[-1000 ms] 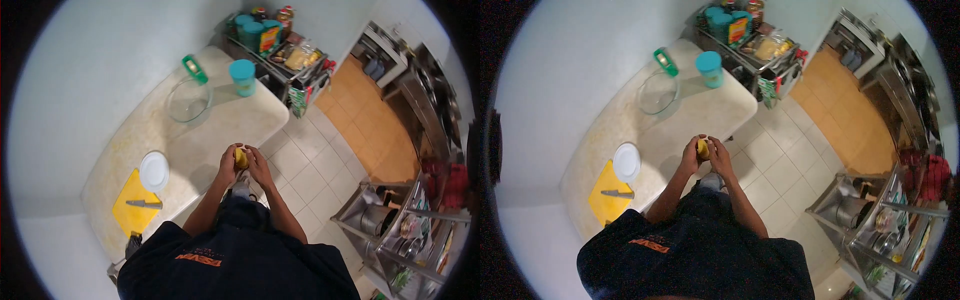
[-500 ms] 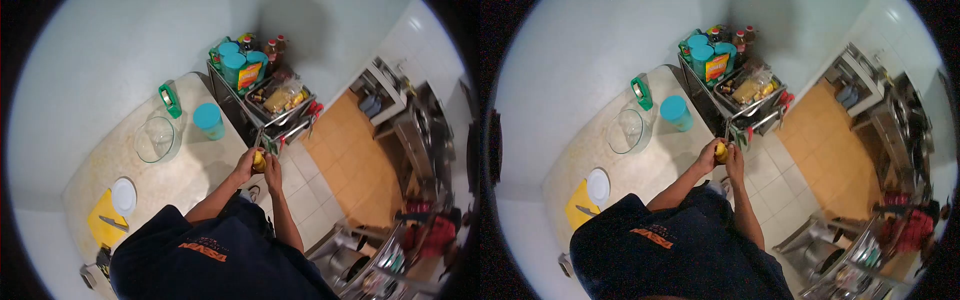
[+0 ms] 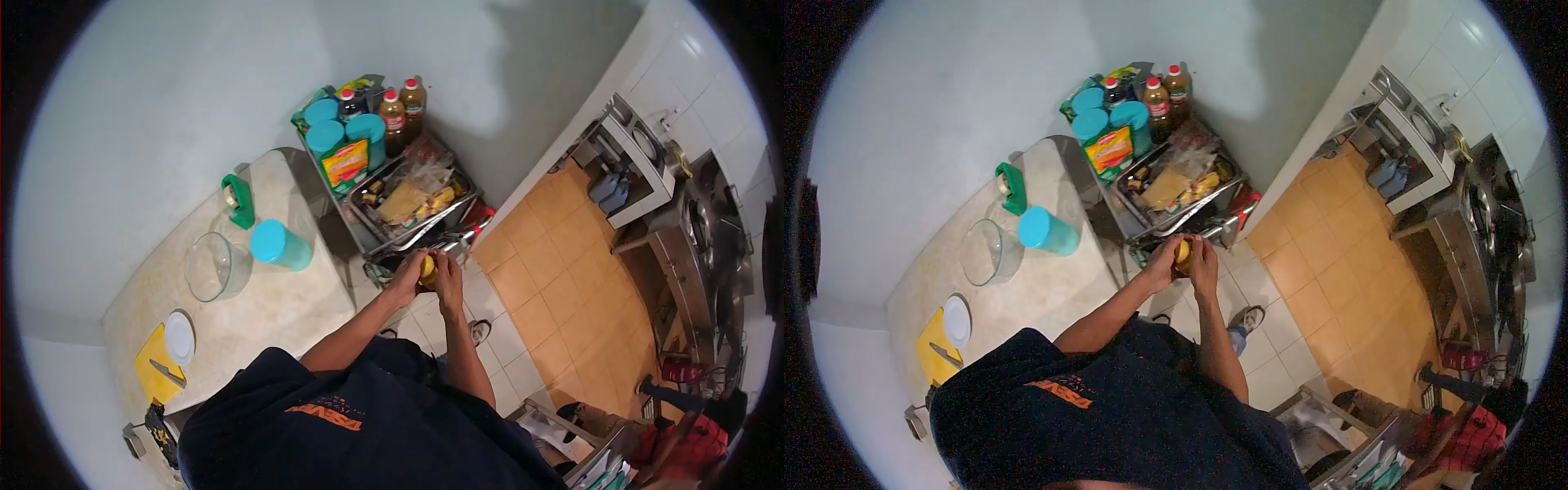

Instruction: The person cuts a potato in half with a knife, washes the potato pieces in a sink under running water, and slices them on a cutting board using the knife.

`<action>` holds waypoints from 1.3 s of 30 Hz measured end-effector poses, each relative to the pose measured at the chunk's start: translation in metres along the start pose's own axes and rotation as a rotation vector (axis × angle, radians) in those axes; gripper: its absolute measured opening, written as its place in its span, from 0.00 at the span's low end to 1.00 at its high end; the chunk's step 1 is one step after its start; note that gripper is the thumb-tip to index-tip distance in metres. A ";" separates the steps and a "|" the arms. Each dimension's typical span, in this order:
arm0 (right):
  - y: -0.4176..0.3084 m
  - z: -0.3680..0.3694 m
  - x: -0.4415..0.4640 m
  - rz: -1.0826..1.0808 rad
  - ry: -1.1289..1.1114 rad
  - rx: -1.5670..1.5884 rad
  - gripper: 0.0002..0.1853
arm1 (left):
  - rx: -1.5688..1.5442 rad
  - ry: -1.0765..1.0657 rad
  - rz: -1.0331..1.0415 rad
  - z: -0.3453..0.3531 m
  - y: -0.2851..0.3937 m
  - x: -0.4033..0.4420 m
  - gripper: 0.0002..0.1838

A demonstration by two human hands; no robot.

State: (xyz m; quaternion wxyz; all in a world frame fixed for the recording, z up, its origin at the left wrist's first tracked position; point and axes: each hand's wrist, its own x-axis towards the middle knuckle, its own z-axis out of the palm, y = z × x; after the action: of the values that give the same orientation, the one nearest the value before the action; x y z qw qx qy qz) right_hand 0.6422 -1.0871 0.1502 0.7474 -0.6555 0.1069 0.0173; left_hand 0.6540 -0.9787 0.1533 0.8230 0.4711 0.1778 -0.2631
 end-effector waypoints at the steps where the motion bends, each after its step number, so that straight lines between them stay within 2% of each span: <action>1: 0.002 -0.018 0.012 -0.014 -0.014 0.009 0.24 | -0.013 -0.004 0.010 0.015 -0.004 0.012 0.18; 8: -0.017 -0.163 0.087 0.024 -0.077 -0.072 0.24 | -0.150 -0.023 0.090 0.143 -0.047 0.092 0.17; 12: -0.036 -0.244 0.124 -0.047 -0.064 -0.066 0.25 | -0.230 -0.001 0.081 0.222 -0.065 0.136 0.15; 16: -0.060 -0.316 0.157 0.001 -0.116 -0.128 0.25 | -0.206 -0.010 0.085 0.286 -0.073 0.178 0.14; 19: -0.077 -0.359 0.169 -0.002 -0.087 -0.206 0.26 | -0.286 -0.006 0.007 0.328 -0.075 0.194 0.14; 26: -0.107 -0.433 0.194 -0.090 0.058 -0.318 0.29 | -0.329 -0.064 -0.087 0.399 -0.081 0.256 0.14; 31: -0.141 -0.465 0.215 -0.091 0.029 -0.310 0.29 | -0.343 -0.162 -0.133 0.433 -0.074 0.285 0.13; 34: -0.148 -0.473 0.230 -0.037 0.012 -0.287 0.25 | -0.348 -0.123 -0.123 0.443 -0.070 0.304 0.14; 37: -0.124 -0.485 0.262 -0.169 -0.034 -0.234 0.27 | -0.367 -0.138 -0.137 0.453 -0.062 0.326 0.14; 39: -0.126 -0.495 0.282 -0.218 0.008 -0.342 0.27 | -0.330 -0.149 -0.117 0.462 -0.054 0.348 0.14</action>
State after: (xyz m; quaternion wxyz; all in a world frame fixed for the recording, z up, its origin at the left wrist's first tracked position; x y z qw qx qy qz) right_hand 0.8710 -1.6235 0.1638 0.6223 -0.7805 0.0337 -0.0486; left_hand 0.9196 -1.4954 0.1561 0.8832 0.2980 0.1842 -0.3117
